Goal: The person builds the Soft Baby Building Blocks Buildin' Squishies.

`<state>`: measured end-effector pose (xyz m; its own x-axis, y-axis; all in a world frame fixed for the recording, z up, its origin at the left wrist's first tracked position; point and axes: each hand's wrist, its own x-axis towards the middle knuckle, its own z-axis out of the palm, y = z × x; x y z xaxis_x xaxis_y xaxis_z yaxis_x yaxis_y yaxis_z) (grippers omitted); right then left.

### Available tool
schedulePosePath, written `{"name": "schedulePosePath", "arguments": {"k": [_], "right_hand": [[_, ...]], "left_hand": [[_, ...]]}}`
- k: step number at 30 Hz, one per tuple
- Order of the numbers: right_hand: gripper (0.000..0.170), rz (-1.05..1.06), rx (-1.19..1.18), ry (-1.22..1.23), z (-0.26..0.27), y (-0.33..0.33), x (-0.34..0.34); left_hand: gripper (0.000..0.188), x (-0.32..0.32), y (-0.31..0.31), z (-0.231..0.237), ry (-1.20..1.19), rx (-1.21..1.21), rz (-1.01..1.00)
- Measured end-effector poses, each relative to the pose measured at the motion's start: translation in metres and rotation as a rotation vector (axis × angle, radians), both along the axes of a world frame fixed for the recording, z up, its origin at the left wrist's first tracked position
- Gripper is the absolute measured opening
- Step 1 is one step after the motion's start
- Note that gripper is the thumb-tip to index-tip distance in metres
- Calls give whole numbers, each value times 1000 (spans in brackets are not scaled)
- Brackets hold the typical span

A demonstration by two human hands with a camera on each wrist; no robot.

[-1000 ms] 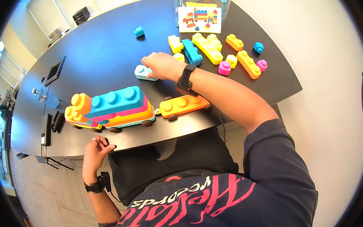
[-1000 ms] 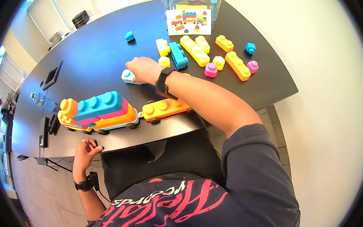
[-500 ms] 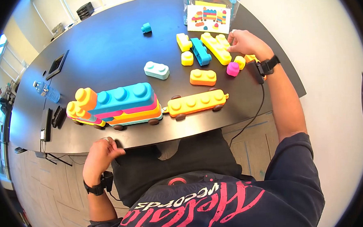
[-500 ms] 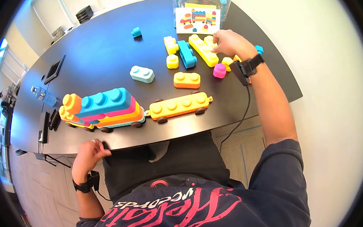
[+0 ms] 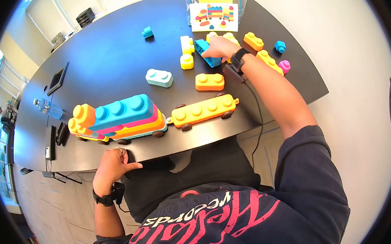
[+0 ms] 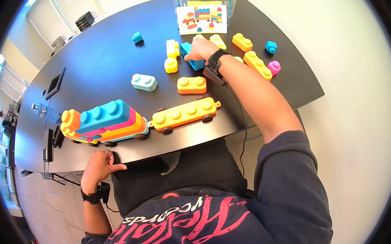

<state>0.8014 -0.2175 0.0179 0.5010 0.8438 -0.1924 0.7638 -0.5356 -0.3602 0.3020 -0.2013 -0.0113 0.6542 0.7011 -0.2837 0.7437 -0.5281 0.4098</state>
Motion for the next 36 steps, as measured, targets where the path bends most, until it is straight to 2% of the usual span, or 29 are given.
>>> {"name": "schedulePosePath", "arguments": {"k": [3,4,6,8,9,11,13,15,16,17,19,20,25,26,33,36], "right_hand": [[76,-27,136,166,28,-37,-12],[72,-76,147,212,18,-37,7],[67,44,111,177,34,-61,17],[77,69,205,223,46,-91,-10],[75,132,298,260,41,-103,-25],[74,265,299,273,49,-125,-73],[77,582,330,139,35,-134,-95],[73,677,440,3,12,-141,-112],[74,792,496,-139,10,-141,-117],[74,797,497,-138,6,-141,-120],[74,833,500,-449,-6,-140,-124],[73,812,488,-496,-8,-140,-127],[73,773,375,-449,0,-144,-138],[71,755,368,-452,0,-142,-140],[67,767,452,-381,-12,-139,-138],[70,691,309,-294,-3,-138,-146]], "left_hand": [[62,-2,-1,-3,-33,42,-2],[63,-2,-2,-7,-64,97,-34],[64,-5,-2,-13,-102,166,-74],[65,-6,-1,-17,-92,187,-64],[65,-7,0,-15,-75,155,-50],[66,-2,-4,1,-40,125,-115],[68,5,-7,8,-18,94,-74],[71,9,-9,9,4,68,-45],[76,11,-10,7,20,106,-68],[83,13,-11,6,37,144,-92],[85,15,-14,7,67,162,-88],[85,14,-14,4,42,192,-79],[85,13,-20,-5,-15,269,-26],[84,16,-21,-2,46,253,-16],[83,28,-26,3,136,237,-13],[84,28,-24,2,132,237,-6]]}}
